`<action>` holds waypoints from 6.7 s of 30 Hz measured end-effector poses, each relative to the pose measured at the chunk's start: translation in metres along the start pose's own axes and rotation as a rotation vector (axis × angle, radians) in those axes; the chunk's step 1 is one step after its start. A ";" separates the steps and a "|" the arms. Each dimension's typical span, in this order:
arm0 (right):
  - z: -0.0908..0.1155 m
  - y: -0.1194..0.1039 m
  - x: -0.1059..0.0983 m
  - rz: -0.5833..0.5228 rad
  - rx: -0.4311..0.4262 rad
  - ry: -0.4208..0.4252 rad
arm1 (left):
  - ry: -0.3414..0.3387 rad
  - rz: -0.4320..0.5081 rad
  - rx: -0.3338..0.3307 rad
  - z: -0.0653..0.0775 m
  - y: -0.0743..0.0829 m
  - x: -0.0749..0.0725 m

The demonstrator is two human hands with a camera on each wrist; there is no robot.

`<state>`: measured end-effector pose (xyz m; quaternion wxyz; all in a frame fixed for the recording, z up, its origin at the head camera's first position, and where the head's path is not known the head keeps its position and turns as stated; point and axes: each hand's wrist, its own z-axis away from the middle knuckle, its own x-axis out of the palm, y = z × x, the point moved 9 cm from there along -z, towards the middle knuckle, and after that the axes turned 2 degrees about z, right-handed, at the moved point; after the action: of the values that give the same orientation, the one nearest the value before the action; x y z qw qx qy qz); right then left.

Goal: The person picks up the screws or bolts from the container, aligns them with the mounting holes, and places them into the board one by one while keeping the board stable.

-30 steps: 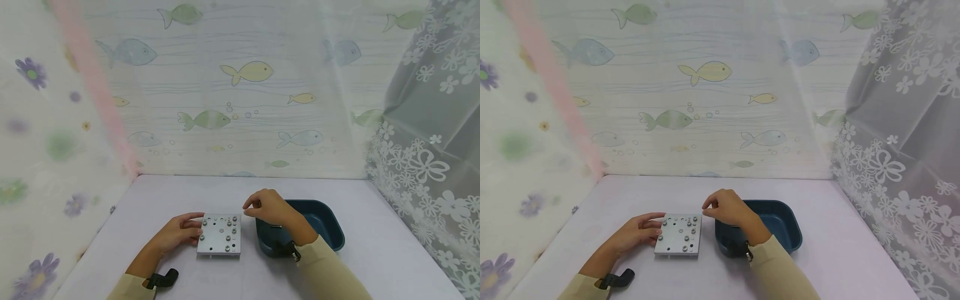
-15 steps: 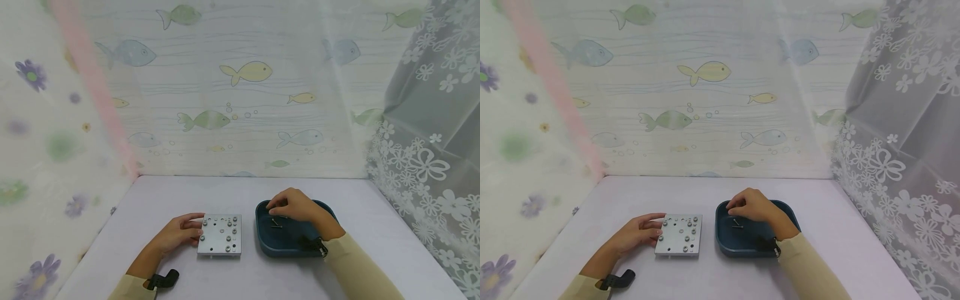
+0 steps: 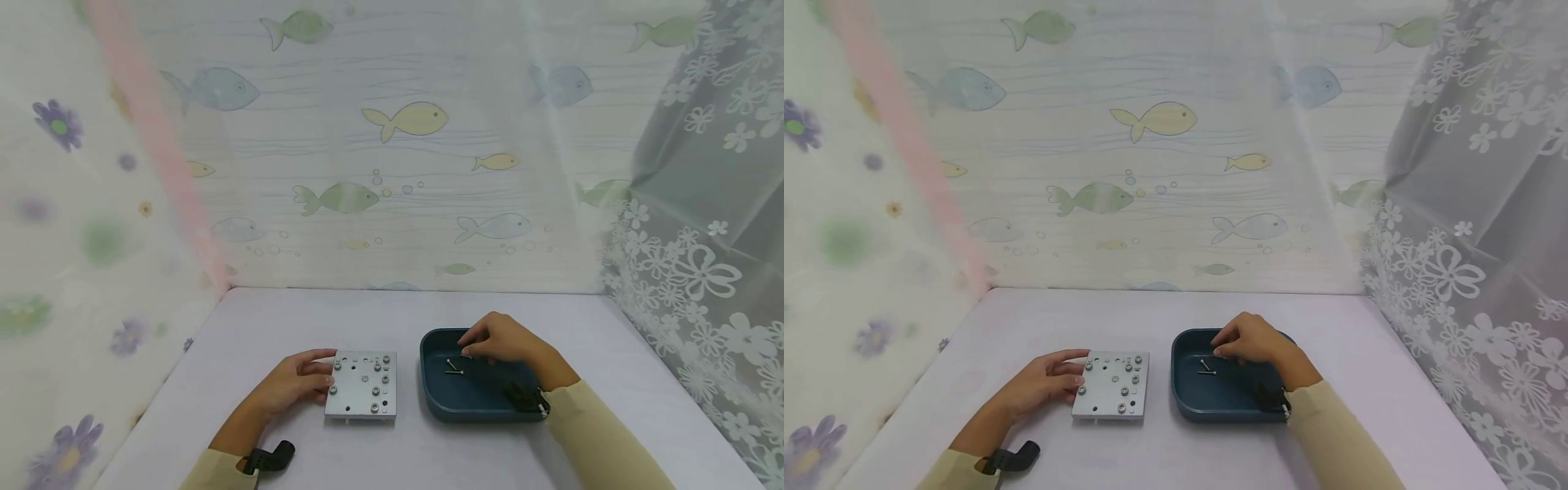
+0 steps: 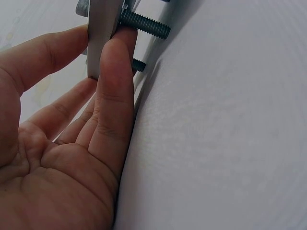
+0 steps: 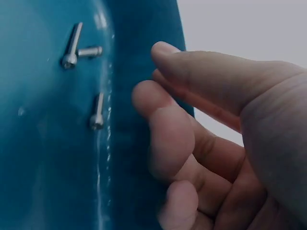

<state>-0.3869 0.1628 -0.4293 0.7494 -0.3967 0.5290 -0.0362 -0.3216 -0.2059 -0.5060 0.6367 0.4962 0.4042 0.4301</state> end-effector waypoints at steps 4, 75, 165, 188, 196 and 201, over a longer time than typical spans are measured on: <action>0.000 0.009 0.002 -0.003 0.028 -0.007 | 0.009 -0.004 -0.003 0.000 0.001 -0.001; 0.010 -0.014 -0.006 0.002 -0.027 0.125 | 0.011 -0.013 0.005 0.000 -0.001 0.001; 0.000 -0.145 0.106 0.432 -0.314 0.071 | -0.032 -0.016 0.014 0.002 0.005 0.003; -0.003 -0.145 0.112 0.466 -0.286 0.067 | -0.021 -0.016 0.012 0.002 0.005 0.003; -0.003 -0.143 0.113 0.444 -0.285 0.079 | -0.024 -0.023 0.005 0.002 0.005 0.003; -0.003 -0.143 0.114 0.428 -0.295 0.088 | -0.024 -0.027 0.005 0.002 0.003 0.002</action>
<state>-0.2876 0.0097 -0.4264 0.6503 -0.3787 0.6326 0.1831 -0.3199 -0.2037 -0.5027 0.6461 0.4972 0.4045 0.4145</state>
